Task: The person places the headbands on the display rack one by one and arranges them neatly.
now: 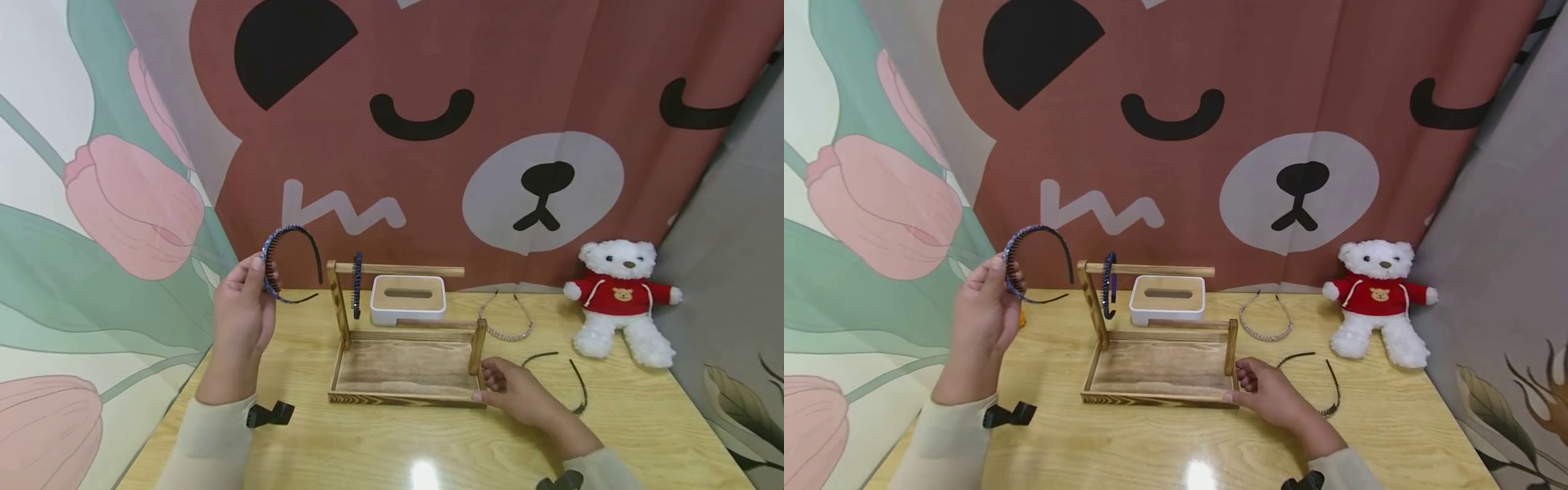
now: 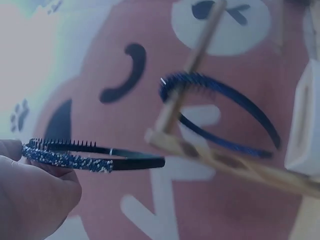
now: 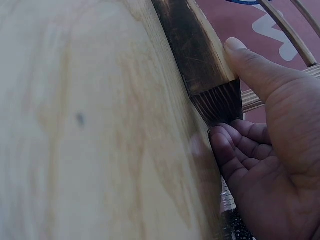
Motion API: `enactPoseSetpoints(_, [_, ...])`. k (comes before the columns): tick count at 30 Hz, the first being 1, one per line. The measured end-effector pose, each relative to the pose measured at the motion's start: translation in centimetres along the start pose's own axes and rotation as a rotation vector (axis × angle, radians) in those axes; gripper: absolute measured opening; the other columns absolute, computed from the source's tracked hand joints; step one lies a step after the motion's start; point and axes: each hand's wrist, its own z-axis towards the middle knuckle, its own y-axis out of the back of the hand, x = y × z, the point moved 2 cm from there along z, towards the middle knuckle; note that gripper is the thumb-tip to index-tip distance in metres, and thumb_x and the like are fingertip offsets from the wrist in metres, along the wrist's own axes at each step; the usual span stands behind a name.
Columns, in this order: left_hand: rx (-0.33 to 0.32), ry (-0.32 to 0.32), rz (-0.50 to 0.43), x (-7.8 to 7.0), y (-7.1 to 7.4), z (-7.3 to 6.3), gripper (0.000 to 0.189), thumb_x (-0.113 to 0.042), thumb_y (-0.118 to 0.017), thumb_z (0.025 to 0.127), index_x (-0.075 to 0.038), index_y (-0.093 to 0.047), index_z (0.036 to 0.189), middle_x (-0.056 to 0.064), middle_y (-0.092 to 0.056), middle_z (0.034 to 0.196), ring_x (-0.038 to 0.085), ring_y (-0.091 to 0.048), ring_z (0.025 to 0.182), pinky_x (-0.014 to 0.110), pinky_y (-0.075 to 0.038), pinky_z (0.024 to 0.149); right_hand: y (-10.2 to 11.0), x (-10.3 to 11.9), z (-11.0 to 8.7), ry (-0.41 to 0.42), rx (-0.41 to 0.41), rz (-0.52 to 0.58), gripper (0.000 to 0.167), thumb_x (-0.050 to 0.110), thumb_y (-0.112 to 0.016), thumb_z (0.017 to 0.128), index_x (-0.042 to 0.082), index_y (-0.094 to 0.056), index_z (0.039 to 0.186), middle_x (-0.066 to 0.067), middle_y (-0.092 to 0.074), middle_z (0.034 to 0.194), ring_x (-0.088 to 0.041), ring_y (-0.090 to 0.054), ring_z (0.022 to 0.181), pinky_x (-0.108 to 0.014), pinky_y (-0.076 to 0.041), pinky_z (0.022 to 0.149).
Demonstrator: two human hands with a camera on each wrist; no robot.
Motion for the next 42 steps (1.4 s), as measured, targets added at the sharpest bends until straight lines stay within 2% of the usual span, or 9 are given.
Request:
enactPoseSetpoints(4, [0.045,-0.085,-0.073,-0.8,-1.8,-0.4,0.01,-0.002,-0.068,0.106,0.004,-0.076,0.102,0.01,-0.07,0.088,0.017,-0.065,0.082,0.024,-0.059,0.075,0.0,-0.2,0.0,0.009,-0.001,-0.003,0.075,0.038,-0.087,0.095,-0.009,-0.057,0.146,-0.008,-0.069,0.12,-0.02,-0.067,0.111,-0.026,-0.061,0.093])
enactPoseSetpoints(9, [0.09,-0.126,-0.122,-1.2,-3.4,-0.7,0.011,0.0,-0.067,0.107,0.003,-0.076,0.102,0.009,-0.069,0.087,0.017,-0.063,0.081,0.024,-0.058,0.074,-0.1,-0.2,0.1,0.016,-0.003,-0.003,0.073,0.037,-0.087,0.095,-0.008,-0.058,0.144,-0.007,-0.069,0.118,-0.019,-0.067,0.109,-0.026,-0.061,0.093])
enactPoseSetpoints(16, [0.107,-0.099,-0.12,-0.5,-5.3,-0.8,0.01,-0.003,-0.068,0.106,0.002,-0.076,0.103,0.008,-0.07,0.09,0.017,-0.064,0.082,0.023,-0.058,0.074,0.0,-0.1,0.0,0.004,0.001,0.003,0.075,0.037,-0.087,0.095,-0.008,-0.057,0.146,-0.006,-0.069,0.117,-0.019,-0.066,0.109,-0.027,-0.061,0.092])
enactPoseSetpoints(19, [0.107,-0.076,-0.075,0.3,-5.8,-0.9,0.012,-0.002,-0.066,0.107,-0.001,-0.077,0.103,0.007,-0.071,0.091,0.016,-0.065,0.081,0.022,-0.058,0.074,0.0,-0.2,0.0,0.004,0.001,0.004,0.076,0.037,-0.087,0.095,-0.009,-0.057,0.147,-0.007,-0.069,0.118,-0.02,-0.066,0.11,-0.026,-0.061,0.093])
enactPoseSetpoints(24, [0.108,-0.047,-0.002,1.3,-5.8,-0.7,0.014,-0.005,-0.064,0.109,-0.003,-0.078,0.106,0.004,-0.071,0.095,0.014,-0.065,0.082,0.022,-0.059,0.074,0.0,-0.3,0.1,0.004,0.003,0.012,0.077,0.037,-0.087,0.095,-0.009,-0.056,0.148,-0.008,-0.069,0.119,-0.02,-0.067,0.111,-0.026,-0.061,0.093])
enactPoseSetpoints(34, [0.111,-0.024,0.032,3.2,-5.2,-0.7,0.015,-0.003,-0.062,0.11,-0.004,-0.077,0.107,0.003,-0.073,0.094,0.014,-0.064,0.08,0.022,-0.059,0.071,-0.2,-0.1,0.1,0.007,0.002,0.005,0.076,0.037,-0.088,0.094,-0.009,-0.057,0.146,-0.007,-0.069,0.118,-0.02,-0.067,0.109,-0.027,-0.061,0.092])
enactPoseSetpoints(37, [0.105,-0.016,0.083,4.3,-4.7,-1.1,0.014,-0.004,-0.063,0.11,-0.005,-0.077,0.109,0.001,-0.073,0.096,0.012,-0.065,0.085,0.022,-0.06,0.075,-0.1,-0.1,0.1,0.004,0.003,0.007,0.076,0.038,-0.088,0.094,-0.008,-0.057,0.147,-0.007,-0.069,0.118,-0.02,-0.066,0.11,-0.027,-0.061,0.092])
enactPoseSetpoints(40, [0.092,0.004,0.132,5.7,-4.1,-1.5,0.013,-0.003,-0.063,0.109,-0.006,-0.076,0.11,0.0,-0.074,0.1,0.01,-0.066,0.093,0.02,-0.059,0.086,0.0,-0.1,0.1,0.007,0.001,0.006,0.076,0.037,-0.088,0.094,-0.009,-0.057,0.146,-0.007,-0.069,0.118,-0.02,-0.066,0.11,-0.027,-0.061,0.092])
enactPoseSetpoints(42, [0.074,0.023,0.161,6.6,-3.6,-1.8,0.013,-0.002,-0.064,0.109,-0.006,-0.076,0.11,0.0,-0.073,0.101,0.009,-0.065,0.094,0.019,-0.059,0.087,0.0,-0.1,0.1,0.007,0.002,0.008,0.076,0.037,-0.088,0.094,-0.009,-0.057,0.146,-0.007,-0.069,0.118,-0.02,-0.066,0.11,-0.027,-0.061,0.092])
